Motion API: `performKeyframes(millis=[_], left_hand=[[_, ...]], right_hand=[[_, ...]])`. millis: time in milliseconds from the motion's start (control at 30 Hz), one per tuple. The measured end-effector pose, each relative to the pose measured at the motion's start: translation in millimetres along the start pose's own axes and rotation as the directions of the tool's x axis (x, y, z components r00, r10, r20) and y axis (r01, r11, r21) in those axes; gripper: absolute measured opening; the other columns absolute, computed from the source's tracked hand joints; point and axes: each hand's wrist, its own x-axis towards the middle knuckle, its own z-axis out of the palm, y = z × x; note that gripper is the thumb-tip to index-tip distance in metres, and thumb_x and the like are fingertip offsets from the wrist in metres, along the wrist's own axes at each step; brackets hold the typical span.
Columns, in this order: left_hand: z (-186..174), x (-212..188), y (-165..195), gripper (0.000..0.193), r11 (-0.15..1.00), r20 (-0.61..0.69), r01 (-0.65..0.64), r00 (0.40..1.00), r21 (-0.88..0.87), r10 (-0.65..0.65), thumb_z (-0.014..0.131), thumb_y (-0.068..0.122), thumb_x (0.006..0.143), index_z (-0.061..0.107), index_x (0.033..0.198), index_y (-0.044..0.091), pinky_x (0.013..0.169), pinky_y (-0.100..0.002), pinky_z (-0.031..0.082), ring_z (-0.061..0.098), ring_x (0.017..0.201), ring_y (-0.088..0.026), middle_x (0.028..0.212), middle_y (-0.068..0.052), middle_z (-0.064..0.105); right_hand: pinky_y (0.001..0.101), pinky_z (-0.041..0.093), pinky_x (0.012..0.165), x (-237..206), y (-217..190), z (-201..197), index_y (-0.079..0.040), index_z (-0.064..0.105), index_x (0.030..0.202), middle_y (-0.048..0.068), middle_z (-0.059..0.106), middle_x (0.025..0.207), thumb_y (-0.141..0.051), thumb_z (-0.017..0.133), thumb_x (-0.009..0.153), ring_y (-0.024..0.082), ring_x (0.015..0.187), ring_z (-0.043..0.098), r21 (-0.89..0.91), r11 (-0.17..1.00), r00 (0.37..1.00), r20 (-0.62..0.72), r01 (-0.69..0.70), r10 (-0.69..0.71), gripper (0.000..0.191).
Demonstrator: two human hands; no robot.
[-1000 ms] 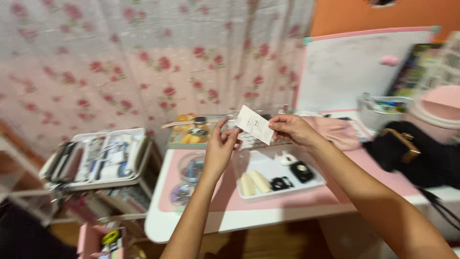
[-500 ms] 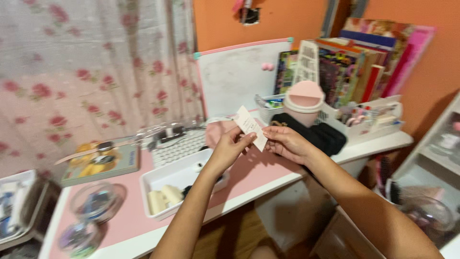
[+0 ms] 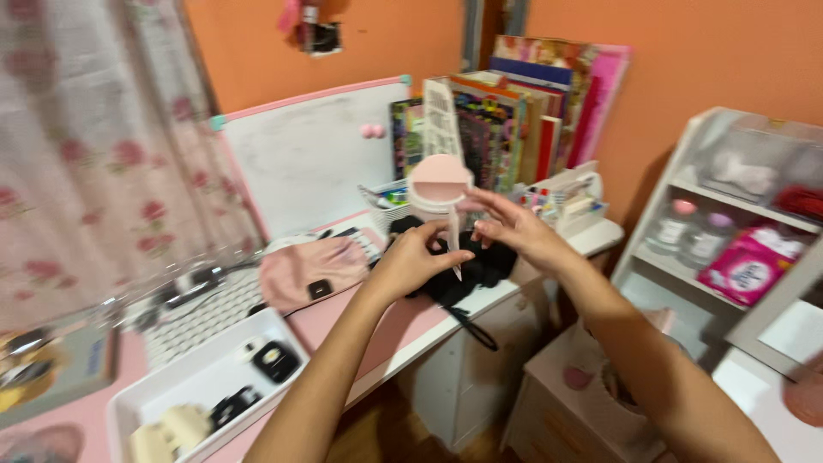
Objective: The person organizes a cluttered vanity desk in a bedroom. They sort cosmetics and small items into a pull-out drawer, arrange a tray with a phone and accessories on the desktop, handle a cable, fold a pink pouch, and stack black pouches together on the desk.
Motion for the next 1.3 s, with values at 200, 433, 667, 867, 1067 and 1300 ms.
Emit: performKeyframes(millis=[200,433,667,867,1067,1300], left_hand=[[50,80,15,0.079,0.961,0.147,-0.275,0.95,-0.025,0.275,0.082,0.053,0.075,0.066,0.131,-0.001,0.079,-0.038,0.057,0.075,0.088,-0.028,0.098,-0.021,0.076],[99,170,29,0.082,0.931,0.403,-0.18,0.863,-0.319,0.305,0.085,0.05,0.074,0.064,0.135,0.0,0.07,-0.037,0.054,0.068,0.081,-0.021,0.092,-0.012,0.075],[114,206,37,0.086,0.968,0.227,-0.248,0.941,-0.037,0.25,0.076,0.054,0.085,0.049,0.144,-0.003,0.092,-0.042,0.053,0.068,0.108,-0.031,0.122,-0.024,0.065],[106,202,-6,0.057,0.897,0.037,-0.386,0.921,0.213,0.388,0.063,0.043,0.096,0.062,0.135,0.001,0.109,-0.043,0.046,0.06,0.125,-0.038,0.132,-0.023,0.065],[85,193,-28,0.049,0.882,0.008,-0.383,0.918,0.274,0.396,0.065,0.036,0.095,0.064,0.128,0.0,0.104,-0.046,0.044,0.057,0.123,-0.04,0.132,-0.022,0.063],[76,188,-33,0.043,0.881,0.023,-0.386,0.919,0.273,0.395,0.065,0.032,0.096,0.066,0.127,0.003,0.104,-0.045,0.047,0.061,0.119,-0.039,0.127,-0.02,0.067]], right_hand=[[0.0306,0.056,0.083,-6,-30,-65,-0.009,0.053,0.146,0.003,0.065,0.132,-0.017,0.073,0.09,0.008,0.097,0.064,-0.177,0.984,1.0,0.013,-0.02,0.023,0.06],[0.0316,0.055,0.093,-11,-43,-162,-0.011,0.069,0.131,0.009,0.075,0.117,-0.014,0.07,0.092,0.013,0.104,0.069,-0.38,0.911,0.987,-0.051,-0.159,0.151,0.039],[0.0378,0.06,0.079,4,-26,-218,-0.013,0.077,0.108,0.009,0.079,0.096,-0.018,0.069,0.092,0.025,0.085,0.077,-0.888,0.434,0.981,-0.19,-0.155,-0.036,0.019],[0.0455,0.059,0.077,14,15,-246,-0.01,0.075,0.104,0.015,0.076,0.098,-0.02,0.066,0.092,0.035,0.084,0.074,-0.971,0.178,0.96,-0.196,-0.162,-0.198,0.018],[0.0476,0.057,0.079,36,34,-232,-0.007,0.07,0.1,0.016,0.074,0.099,-0.012,0.063,0.089,0.037,0.09,0.072,-0.972,0.175,0.971,-0.186,-0.159,-0.148,0.014],[0.0455,0.058,0.076,58,49,-212,-0.01,0.072,0.104,0.015,0.074,0.097,-0.012,0.062,0.09,0.033,0.084,0.074,-0.962,0.177,0.978,-0.202,-0.208,0.048,0.018]])
